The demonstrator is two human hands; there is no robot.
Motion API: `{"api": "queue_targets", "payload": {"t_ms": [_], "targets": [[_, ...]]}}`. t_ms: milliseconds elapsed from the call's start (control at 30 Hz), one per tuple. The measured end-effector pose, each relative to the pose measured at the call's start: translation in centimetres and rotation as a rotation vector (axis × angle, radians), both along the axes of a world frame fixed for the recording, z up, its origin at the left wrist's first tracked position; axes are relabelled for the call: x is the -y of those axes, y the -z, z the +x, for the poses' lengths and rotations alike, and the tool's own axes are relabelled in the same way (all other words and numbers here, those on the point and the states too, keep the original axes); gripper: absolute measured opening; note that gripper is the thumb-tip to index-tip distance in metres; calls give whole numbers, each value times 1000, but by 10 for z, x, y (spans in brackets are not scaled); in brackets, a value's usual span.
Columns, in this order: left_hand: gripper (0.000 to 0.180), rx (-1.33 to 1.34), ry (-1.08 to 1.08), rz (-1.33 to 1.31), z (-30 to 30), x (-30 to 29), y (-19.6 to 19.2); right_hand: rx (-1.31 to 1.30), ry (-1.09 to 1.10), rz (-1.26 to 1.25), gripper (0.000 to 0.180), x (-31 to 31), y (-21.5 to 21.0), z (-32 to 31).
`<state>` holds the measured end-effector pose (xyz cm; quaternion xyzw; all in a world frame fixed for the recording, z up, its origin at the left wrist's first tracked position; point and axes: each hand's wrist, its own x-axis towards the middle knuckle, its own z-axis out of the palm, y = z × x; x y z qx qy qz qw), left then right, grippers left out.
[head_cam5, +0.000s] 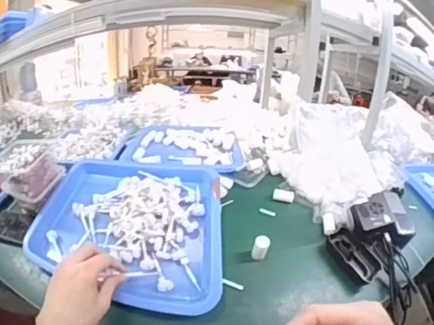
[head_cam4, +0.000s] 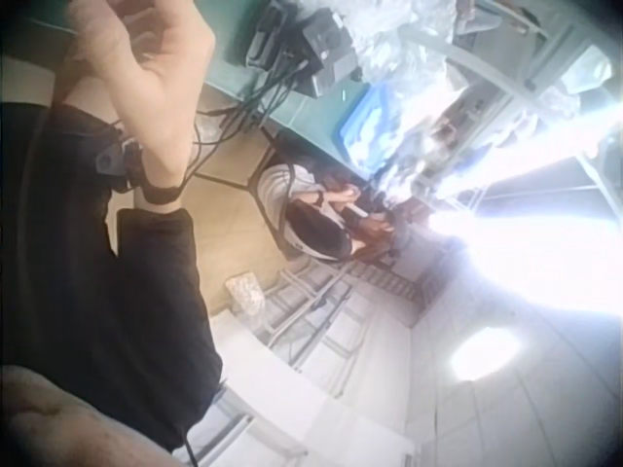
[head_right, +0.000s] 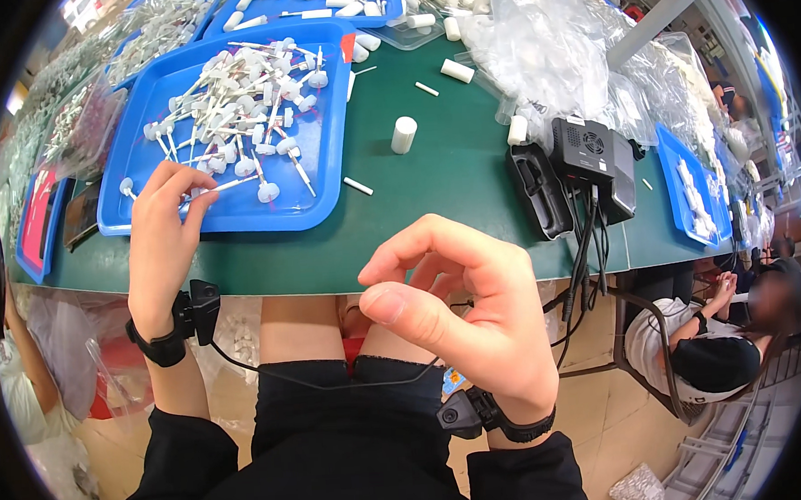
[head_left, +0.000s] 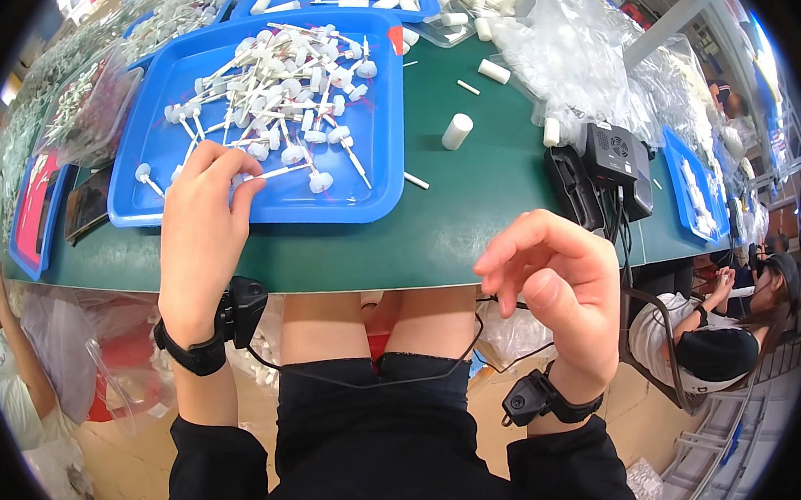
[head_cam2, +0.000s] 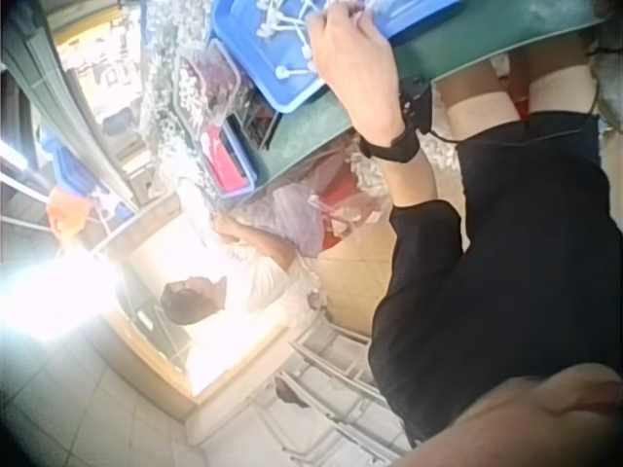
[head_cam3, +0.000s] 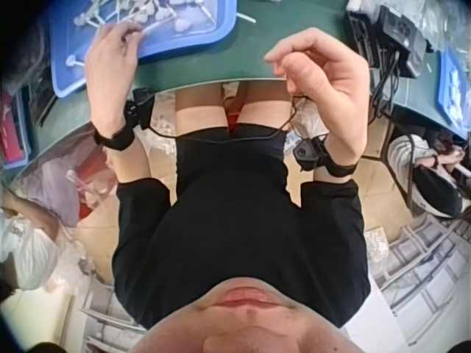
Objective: The person sits at a green workbench in a factory setting and assembles small white cylindrical components. They pick up a white plastic piece with a protruding rod and insert it into a clear plastic tube, repeating this process for multiple units. The person places the assembled items into a blue tray on the table.
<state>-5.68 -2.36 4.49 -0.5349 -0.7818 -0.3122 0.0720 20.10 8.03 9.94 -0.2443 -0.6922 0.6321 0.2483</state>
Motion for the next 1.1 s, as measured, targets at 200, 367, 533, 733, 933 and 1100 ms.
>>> {"api": "queue_targets", "payload": {"t_ms": [200,367,533,733,933,1100], "targets": [[16,38,20,131,3,0,-2,-7,-12,29,20,0,0,1],[18,66,16,231,9,2,-12,92,14,251,18,0,-3,-2],[19,64,-12,265,14,8,-14,542,-125,1074,11,10,-17,-27],[18,74,44,283,24,8,-5,562,-542,1440,11,71,-40,-60],[14,165,23,354,22,6,0,338,-772,1447,12,97,-33,-85],[15,247,6,367,24,9,-1,253,-847,1431,13,93,-25,-94]]}}
